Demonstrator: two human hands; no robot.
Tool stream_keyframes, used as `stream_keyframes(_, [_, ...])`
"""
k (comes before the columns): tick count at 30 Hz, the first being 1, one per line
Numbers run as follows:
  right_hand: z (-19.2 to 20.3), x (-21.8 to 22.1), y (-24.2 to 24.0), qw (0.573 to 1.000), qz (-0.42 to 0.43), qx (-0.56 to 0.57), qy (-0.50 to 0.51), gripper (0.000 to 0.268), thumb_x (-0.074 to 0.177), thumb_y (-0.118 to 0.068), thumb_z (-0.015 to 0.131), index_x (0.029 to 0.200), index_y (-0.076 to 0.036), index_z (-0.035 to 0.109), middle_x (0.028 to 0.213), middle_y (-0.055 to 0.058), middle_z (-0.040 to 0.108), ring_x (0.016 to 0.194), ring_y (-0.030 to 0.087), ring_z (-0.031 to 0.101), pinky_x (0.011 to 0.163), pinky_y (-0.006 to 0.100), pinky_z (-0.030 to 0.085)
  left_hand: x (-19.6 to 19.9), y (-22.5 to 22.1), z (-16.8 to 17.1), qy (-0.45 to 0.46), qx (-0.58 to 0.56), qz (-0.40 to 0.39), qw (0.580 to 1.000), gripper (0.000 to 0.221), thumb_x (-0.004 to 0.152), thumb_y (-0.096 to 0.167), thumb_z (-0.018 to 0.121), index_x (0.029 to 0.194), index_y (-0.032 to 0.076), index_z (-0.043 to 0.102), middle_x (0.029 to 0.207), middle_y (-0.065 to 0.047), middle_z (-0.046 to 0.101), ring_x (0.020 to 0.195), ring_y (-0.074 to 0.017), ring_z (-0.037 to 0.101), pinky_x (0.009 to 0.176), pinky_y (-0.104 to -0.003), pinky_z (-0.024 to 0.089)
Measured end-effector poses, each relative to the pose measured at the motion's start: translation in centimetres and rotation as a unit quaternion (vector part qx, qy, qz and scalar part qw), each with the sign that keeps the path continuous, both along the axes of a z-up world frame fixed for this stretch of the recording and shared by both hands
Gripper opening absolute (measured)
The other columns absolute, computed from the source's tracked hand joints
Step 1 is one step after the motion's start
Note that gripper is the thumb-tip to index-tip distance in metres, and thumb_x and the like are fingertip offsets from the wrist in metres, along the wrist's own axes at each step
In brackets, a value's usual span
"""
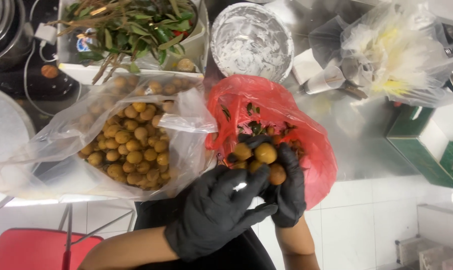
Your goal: Sort longan fruit by removing stems and leaves into a separate bag, then tie the bag of fruit.
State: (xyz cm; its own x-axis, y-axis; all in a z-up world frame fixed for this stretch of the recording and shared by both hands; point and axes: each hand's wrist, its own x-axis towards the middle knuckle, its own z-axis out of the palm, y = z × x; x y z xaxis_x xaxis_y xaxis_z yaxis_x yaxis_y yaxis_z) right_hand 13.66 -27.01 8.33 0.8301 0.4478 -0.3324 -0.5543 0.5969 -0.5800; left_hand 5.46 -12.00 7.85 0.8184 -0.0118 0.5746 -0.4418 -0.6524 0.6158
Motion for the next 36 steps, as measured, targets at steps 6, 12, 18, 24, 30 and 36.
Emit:
stream_keyframes(6, [0.3, -1.9, 8.2, 0.984, 0.168, 0.028, 0.057, 0.046, 0.107, -0.038, 0.046, 0.131, -0.001, 0.057, 0.135, 0.014, 0.059, 0.12, 0.026, 0.062, 0.106, 0.04, 0.05, -3.0, 6.0, 2.0, 0.062, 0.041, 0.142, 0.987, 0.05, 0.082, 0.028, 0.088, 0.126, 0.013, 0.067, 0.117, -0.009, 0.06, 0.109, -0.0312, 0.059, 0.089, -0.046, 0.049])
stream_keyframes(12, [-2.9, -1.9, 14.9, 0.973, 0.228, 0.008, -0.042, 0.043, 0.113, -0.037, 0.045, 0.138, -0.003, 0.054, 0.139, 0.011, 0.057, 0.123, 0.024, 0.06, 0.109, 0.038, 0.048, -3.9, 10.2, 0.0, 0.126, -0.07, 0.237, 0.961, 0.056, 0.071, 0.023, 0.088, 0.121, 0.011, 0.067, 0.124, -0.015, 0.059, 0.116, -0.036, 0.057, 0.095, -0.047, 0.049])
stream_keyframes(18, [-7.0, -0.8, 17.2, 0.961, 0.251, -0.034, -0.107, 0.05, 0.113, -0.035, 0.046, 0.151, -0.003, 0.047, 0.149, 0.007, 0.052, 0.138, 0.018, 0.051, 0.118, 0.034, 0.041, -4.4, 13.0, -4.6, 0.152, -0.205, 0.28, 0.925, 0.051, 0.073, 0.013, 0.085, 0.12, 0.011, 0.066, 0.126, -0.013, 0.061, 0.12, -0.0313, 0.06, 0.097, -0.041, 0.052])
stream_keyframes(24, [-6.9, -1.2, 14.7, 0.918, 0.31, -0.13, -0.209, 0.049, 0.109, -0.023, 0.054, 0.153, -0.003, 0.048, 0.15, 0.004, 0.055, 0.14, 0.015, 0.049, 0.12, 0.031, 0.038, -4.9, 13.6, -6.0, 0.161, -0.255, 0.249, 0.92, 0.043, 0.079, 0.013, 0.085, 0.118, 0.011, 0.066, 0.119, -0.008, 0.068, 0.111, -0.0261, 0.069, 0.094, -0.037, 0.055])
stream_keyframes(30, [-5.7, -2.3, 13.9, 0.881, 0.283, -0.231, -0.302, 0.045, 0.096, 0.001, 0.07, 0.141, -0.003, 0.06, 0.135, 0.006, 0.066, 0.123, 0.016, 0.062, 0.107, 0.032, 0.051, -4.8, 13.0, -6.3, 0.081, -0.176, 0.229, 0.954, 0.052, 0.073, 0.012, 0.087, 0.12, 0.008, 0.064, 0.117, -0.011, 0.064, 0.113, -0.0306, 0.064, 0.096, -0.04, 0.052])
stream_keyframes(36, [-6.4, -2.7, 13.2, 0.844, 0.224, -0.254, -0.416, 0.038, 0.095, 0.004, 0.073, 0.131, -0.003, 0.063, 0.128, 0.007, 0.069, 0.117, 0.016, 0.066, 0.104, 0.031, 0.054, -5.1, 12.4, -6.7, 0.025, -0.138, 0.194, 0.971, 0.059, 0.071, 0.012, 0.089, 0.123, 0.008, 0.061, 0.12, -0.011, 0.064, 0.117, -0.0347, 0.061, 0.102, -0.045, 0.049])
